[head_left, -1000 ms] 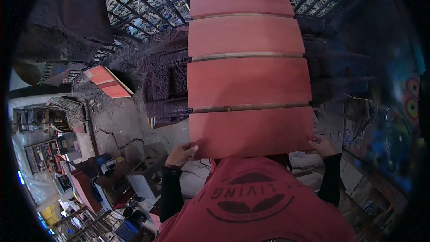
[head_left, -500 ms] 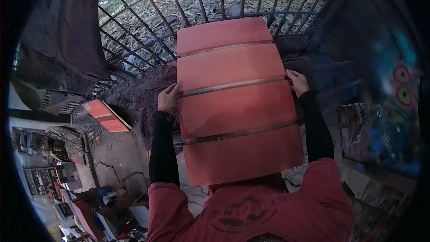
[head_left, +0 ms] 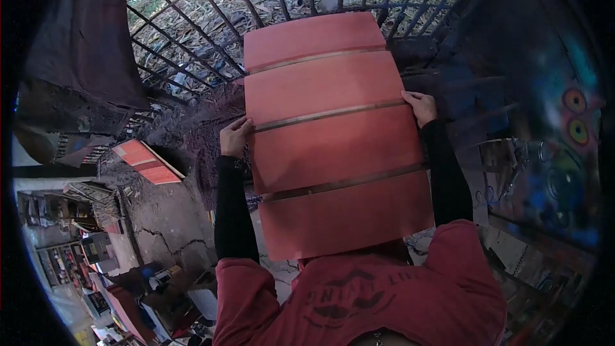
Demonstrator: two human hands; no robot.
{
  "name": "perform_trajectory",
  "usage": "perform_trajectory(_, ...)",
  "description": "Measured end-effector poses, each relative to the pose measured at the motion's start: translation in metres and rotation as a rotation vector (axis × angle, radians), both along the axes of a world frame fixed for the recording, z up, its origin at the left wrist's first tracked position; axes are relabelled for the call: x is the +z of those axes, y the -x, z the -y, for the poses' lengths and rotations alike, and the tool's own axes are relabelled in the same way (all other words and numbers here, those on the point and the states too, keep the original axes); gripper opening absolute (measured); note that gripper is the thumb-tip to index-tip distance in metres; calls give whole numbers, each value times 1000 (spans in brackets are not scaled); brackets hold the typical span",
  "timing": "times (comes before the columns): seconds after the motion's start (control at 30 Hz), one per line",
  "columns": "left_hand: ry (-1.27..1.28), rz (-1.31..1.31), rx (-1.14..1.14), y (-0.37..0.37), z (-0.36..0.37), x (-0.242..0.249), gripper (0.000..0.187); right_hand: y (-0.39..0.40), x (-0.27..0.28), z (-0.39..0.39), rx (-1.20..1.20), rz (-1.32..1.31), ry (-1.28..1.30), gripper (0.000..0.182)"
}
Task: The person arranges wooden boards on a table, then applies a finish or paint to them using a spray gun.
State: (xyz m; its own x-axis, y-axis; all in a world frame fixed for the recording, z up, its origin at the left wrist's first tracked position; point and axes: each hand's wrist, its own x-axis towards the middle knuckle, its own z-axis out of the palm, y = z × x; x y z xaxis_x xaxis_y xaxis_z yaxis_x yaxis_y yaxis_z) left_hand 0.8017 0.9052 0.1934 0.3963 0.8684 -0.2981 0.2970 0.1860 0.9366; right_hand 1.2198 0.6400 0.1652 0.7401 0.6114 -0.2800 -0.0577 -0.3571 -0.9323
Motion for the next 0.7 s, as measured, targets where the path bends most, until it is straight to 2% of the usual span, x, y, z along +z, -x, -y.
perform_trajectory(0.07, 8, -43, -35, 2, 9, 17, 34, 6, 12, 6, -19, -139, -15, 34)
perform_trajectory(0.1, 164, -88, 29, 4, 18, 28, 37, 11, 23, 15, -12, -205, -45, 34)
perform_trajectory(0.13, 181, -95, 26, 9, 27, 32, 37, 16, 34, 26, -16, -211, -28, 34)
perform_trajectory(0.23, 283, -19, -20, 29, 50, 33, 38, 31, 39, 50, 142, 65, 100, 33)
perform_trajectory(0.47, 323, -114, -19, 26, 58, 55, 41, 35, 42, 59, 152, 86, 139, 34)
perform_trajectory(0.63, 289, -54, -58, 36, 52, 32, 40, 37, 42, 62, 137, 116, 173, 35)
perform_trajectory(0.7, 275, -44, -78, 35, 49, 37, 39, 33, 36, 62, 145, 101, 161, 35)
